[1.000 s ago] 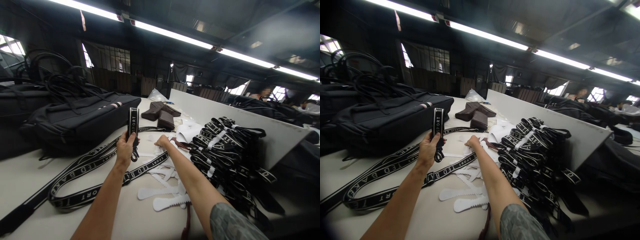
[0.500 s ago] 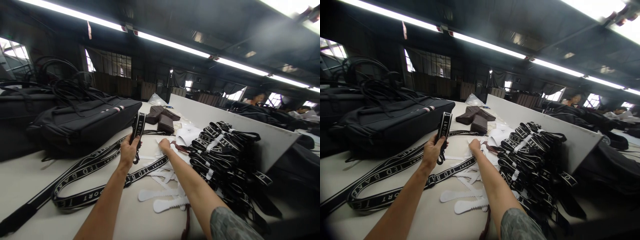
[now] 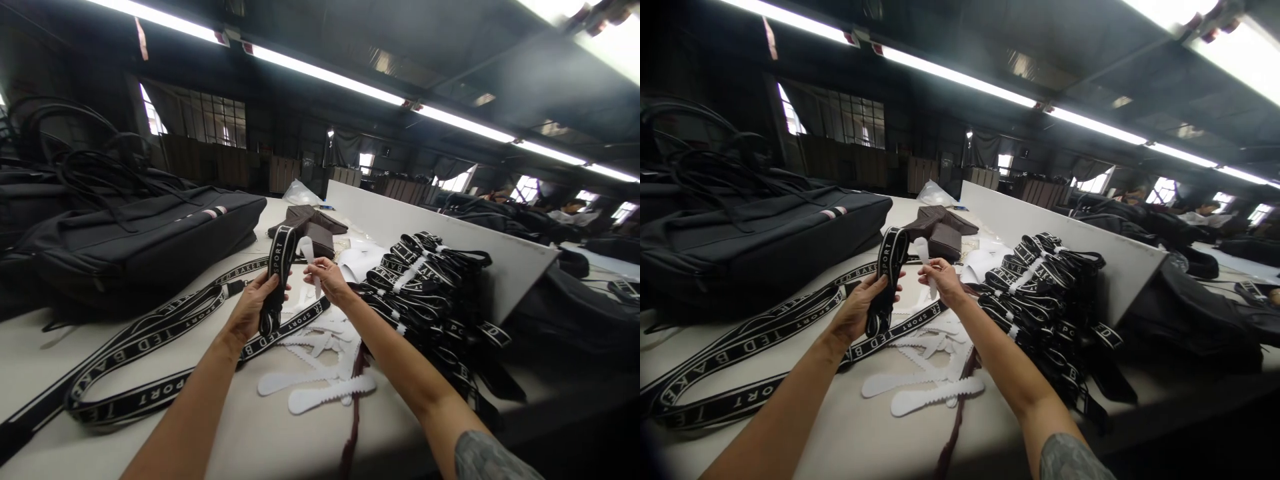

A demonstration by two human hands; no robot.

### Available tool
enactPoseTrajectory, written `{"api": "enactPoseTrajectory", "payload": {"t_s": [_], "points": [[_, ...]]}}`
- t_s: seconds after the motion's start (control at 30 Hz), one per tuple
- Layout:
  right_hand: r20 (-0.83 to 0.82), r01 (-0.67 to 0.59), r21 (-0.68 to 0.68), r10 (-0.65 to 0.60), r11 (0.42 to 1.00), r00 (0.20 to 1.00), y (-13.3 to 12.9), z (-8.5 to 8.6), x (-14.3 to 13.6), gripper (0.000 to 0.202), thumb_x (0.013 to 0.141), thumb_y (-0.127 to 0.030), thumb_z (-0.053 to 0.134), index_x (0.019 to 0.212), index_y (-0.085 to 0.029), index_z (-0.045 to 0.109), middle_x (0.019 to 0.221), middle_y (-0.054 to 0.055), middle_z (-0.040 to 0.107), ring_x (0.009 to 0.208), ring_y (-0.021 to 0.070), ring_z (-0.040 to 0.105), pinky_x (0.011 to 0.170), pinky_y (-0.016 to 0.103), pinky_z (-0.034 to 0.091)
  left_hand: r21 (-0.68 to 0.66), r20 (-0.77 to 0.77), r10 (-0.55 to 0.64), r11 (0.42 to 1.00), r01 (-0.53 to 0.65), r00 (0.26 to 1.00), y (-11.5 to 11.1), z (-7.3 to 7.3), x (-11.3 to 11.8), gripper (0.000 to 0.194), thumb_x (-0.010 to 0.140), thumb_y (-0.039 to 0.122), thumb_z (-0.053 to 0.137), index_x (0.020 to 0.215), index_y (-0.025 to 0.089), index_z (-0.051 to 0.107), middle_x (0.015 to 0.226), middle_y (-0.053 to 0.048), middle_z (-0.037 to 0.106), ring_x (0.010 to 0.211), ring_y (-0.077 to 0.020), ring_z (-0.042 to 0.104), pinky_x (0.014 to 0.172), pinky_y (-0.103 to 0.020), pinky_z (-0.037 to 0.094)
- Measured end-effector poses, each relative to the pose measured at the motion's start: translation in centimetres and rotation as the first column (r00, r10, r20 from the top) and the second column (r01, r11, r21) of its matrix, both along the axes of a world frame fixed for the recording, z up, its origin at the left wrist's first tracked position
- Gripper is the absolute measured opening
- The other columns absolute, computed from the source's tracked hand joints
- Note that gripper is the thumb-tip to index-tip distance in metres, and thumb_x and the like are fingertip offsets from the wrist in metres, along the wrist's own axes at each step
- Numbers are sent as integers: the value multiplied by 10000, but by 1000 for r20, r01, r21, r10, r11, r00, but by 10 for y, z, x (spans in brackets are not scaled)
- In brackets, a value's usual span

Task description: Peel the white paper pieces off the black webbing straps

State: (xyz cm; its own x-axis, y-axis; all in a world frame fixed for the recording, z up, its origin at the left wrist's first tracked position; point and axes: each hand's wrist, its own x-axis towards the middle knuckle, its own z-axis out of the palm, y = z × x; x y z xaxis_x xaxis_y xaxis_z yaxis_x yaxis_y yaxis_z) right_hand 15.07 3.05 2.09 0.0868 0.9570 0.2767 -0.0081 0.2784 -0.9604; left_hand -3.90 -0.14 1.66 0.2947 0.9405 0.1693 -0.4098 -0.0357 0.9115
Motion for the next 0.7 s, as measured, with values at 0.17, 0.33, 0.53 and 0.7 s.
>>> {"api": "enactPoseTrajectory", "payload": {"t_s": [0.17,0.33,0.53,0.7], "points": [[45,60,126,-66,990,997,-31,-18,-1,140,666,-251,734,724,-157,648,693,7,612,638,120,541,707,279,507,-4,-72,-119,993,119,990,-14,-1,20,503,738,459,780,1134,181,644,935,-81,680,645,-125,604,536,-191,451],[-75,-15,31,18,999,997,-57,-27,-11,212,691,-242,745,882,-157,712,880,51,682,834,161,616,864,310,505,-17,-88,-49,999,48,995,-12,-9,26,465,719,442,796,1047,138,667,819,-58,656,618,-114,578,552,-183,443],[-412,-440,-240,320,865,853,-71,-18,2,424,698,-431,815,964,-117,714,873,80,695,690,117,638,725,256,558,91,-201,-20,995,39,979,-4,-5,10,397,765,437,750,1057,175,689,799,-49,656,647,-131,575,578,-202,444],[-386,-370,-181,280,911,879,-65,-28,-3,421,603,-418,872,861,-122,719,681,24,652,529,82,561,596,240,531,300,-385,98,954,24,918,-6,-2,15,433,713,400,786,1084,187,719,920,-70,683,845,-205,623,744,-273,506]]}}
